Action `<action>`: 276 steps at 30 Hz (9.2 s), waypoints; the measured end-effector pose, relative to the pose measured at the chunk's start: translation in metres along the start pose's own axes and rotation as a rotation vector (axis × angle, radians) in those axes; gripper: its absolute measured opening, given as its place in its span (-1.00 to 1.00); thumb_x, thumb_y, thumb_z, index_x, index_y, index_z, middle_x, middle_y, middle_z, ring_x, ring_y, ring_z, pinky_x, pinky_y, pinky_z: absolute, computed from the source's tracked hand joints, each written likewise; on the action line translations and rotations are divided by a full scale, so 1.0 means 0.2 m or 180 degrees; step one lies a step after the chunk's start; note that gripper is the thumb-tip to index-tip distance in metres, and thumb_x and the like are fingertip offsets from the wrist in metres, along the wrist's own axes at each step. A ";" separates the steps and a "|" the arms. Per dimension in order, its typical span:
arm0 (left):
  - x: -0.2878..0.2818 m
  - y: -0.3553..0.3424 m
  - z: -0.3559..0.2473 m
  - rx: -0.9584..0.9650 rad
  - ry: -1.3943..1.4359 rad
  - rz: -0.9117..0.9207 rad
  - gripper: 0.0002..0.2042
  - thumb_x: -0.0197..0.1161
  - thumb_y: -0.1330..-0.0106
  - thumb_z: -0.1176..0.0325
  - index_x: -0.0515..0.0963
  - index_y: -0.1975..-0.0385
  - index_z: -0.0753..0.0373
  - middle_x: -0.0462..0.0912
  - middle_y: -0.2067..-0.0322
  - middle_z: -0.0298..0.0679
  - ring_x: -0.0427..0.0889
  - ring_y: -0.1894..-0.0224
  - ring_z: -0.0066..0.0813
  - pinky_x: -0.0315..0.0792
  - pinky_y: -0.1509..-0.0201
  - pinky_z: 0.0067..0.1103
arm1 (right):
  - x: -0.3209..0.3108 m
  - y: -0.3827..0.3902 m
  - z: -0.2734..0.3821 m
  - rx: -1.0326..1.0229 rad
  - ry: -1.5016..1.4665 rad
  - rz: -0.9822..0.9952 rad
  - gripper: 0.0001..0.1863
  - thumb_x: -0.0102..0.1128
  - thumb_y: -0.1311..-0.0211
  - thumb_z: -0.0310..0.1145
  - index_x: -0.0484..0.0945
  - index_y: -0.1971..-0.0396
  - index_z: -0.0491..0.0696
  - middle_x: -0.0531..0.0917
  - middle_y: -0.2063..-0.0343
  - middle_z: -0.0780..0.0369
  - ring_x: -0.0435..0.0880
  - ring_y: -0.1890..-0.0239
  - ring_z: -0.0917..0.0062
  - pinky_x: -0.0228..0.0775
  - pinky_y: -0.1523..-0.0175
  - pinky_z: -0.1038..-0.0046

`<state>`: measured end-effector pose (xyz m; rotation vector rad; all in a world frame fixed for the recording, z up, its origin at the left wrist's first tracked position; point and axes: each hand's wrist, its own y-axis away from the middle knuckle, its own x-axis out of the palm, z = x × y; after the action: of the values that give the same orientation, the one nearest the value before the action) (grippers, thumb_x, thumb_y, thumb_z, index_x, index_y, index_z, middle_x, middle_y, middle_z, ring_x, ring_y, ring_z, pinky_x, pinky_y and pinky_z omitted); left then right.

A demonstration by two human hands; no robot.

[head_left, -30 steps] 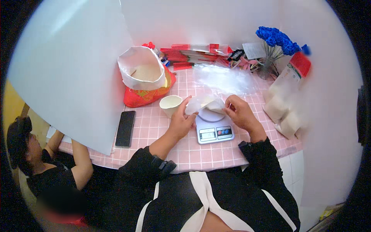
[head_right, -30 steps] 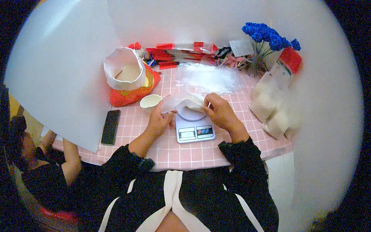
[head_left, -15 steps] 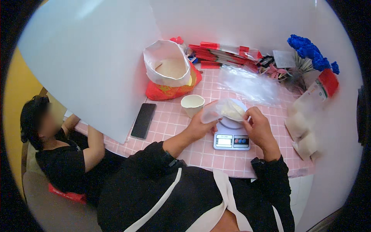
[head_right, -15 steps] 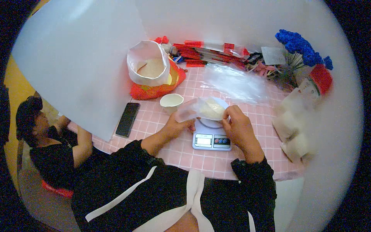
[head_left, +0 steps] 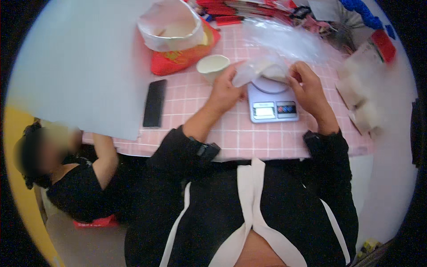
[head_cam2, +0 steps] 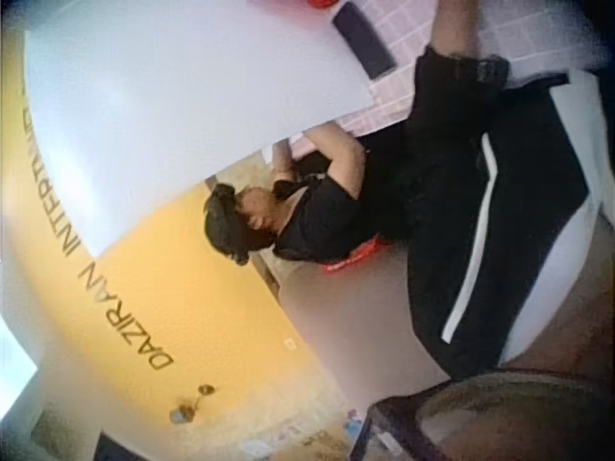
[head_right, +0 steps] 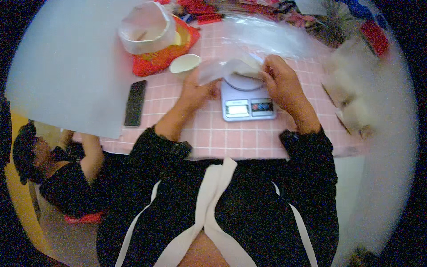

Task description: Weighing white powder on a digital scale and transferring it into plastic bags.

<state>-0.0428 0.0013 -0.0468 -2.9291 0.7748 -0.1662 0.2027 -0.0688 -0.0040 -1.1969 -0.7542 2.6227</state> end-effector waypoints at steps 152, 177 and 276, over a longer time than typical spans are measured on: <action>0.34 -0.50 -0.07 -0.0301 0.1549 0.0298 -0.93 -0.02 -0.36 0.49 0.40 0.24 0.27 0.50 0.41 -0.21 0.60 0.37 -0.35 0.56 0.11 -0.41 | -0.15 -0.02 -0.25 0.0928 -0.1316 -0.1081 -0.67 0.39 -0.13 -0.32 0.47 0.21 -0.15 0.60 0.34 0.21 0.62 0.42 0.55 0.47 0.29 0.52; 0.10 -0.05 -0.37 0.0517 -0.0092 -0.0464 -0.71 0.12 -0.35 0.44 0.41 -0.05 0.33 0.60 0.19 -0.13 0.65 0.34 -0.45 0.57 0.22 -0.56 | -0.09 -0.02 -0.09 0.0952 -0.0384 -0.0892 -0.56 0.48 0.01 -0.26 0.55 0.14 -0.12 0.62 0.32 0.24 0.48 0.60 0.66 0.36 0.48 0.57; -1.01 -0.53 -0.94 -0.0429 0.1051 -0.0273 -0.51 0.16 -0.19 0.19 0.41 -0.12 0.25 0.50 -0.05 -0.07 0.51 -0.08 -0.13 0.53 -0.09 -0.20 | -0.10 -0.01 -0.15 0.0841 -0.1172 -0.1012 -0.53 0.31 -0.19 -0.31 0.44 -0.09 -0.06 0.53 0.18 0.19 0.36 0.61 0.77 0.30 0.46 0.65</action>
<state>-0.1918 0.1788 0.1369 -3.1067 0.7238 -0.6426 0.2371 -0.0627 -0.0062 -0.4852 -0.5686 2.5889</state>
